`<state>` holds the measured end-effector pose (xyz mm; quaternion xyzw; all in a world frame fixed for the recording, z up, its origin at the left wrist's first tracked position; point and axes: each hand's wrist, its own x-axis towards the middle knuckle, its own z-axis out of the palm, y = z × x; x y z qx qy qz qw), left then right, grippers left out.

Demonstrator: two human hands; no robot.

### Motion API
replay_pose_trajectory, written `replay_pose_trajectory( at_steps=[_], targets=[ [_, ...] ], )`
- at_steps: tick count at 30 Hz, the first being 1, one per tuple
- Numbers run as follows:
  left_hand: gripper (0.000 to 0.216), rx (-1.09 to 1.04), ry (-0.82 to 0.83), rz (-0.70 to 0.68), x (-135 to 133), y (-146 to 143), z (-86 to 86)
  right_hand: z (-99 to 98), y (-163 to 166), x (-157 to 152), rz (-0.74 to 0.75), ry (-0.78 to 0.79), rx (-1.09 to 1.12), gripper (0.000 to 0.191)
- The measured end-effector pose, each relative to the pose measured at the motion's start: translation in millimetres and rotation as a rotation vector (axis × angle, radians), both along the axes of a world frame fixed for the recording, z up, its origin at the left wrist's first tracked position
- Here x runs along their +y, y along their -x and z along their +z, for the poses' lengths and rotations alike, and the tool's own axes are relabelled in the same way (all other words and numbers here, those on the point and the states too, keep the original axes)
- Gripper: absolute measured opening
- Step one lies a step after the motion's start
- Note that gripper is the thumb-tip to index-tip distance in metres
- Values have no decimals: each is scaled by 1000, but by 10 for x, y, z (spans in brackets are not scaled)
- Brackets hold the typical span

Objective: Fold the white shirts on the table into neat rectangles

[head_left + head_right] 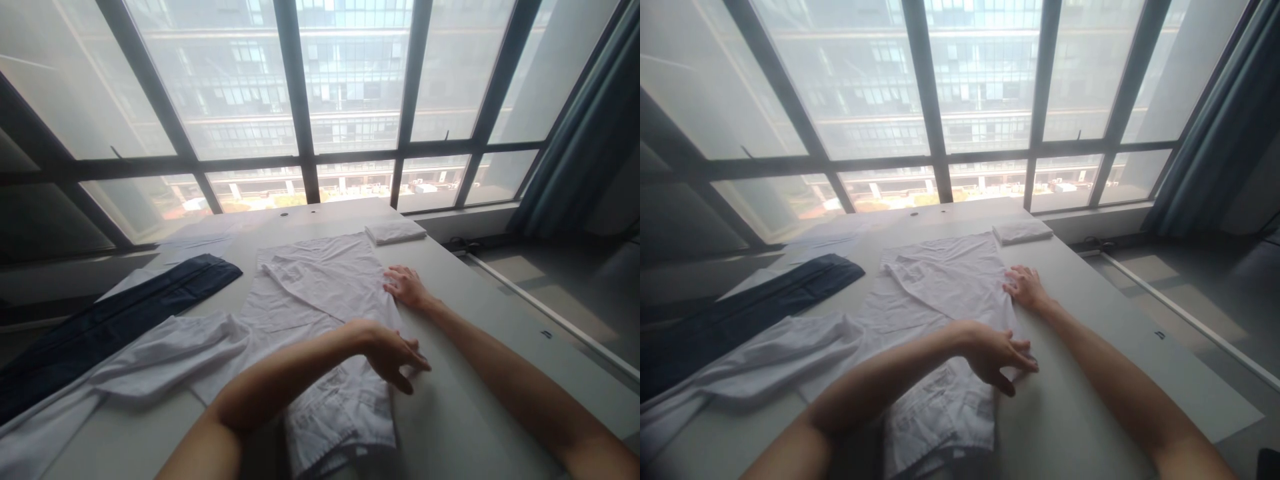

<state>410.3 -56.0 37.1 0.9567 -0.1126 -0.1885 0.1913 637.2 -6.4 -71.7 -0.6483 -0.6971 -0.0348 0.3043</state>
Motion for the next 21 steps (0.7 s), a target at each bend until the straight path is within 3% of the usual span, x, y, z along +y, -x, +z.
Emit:
replay_pose_trajectory(
  at_steps=[3,6,10,14,21],
  targets=[
    [51,-83,-15,104,184,16,144,-15,-33,49,2,-61,113,35],
    [48,-278,-253,328,295,8,172,-18,-72,75,3,-107,178,38],
    [47,-234,-325,226,246,-62,18,-26,-47,52,31,-51,106,37],
    [20,-113,-320,198,133,-139,-120,-22,-12,24,39,-22,45,38],
    [8,-163,-395,204,147,-147,-64,2,6,4,34,18,33,37]
  ],
)
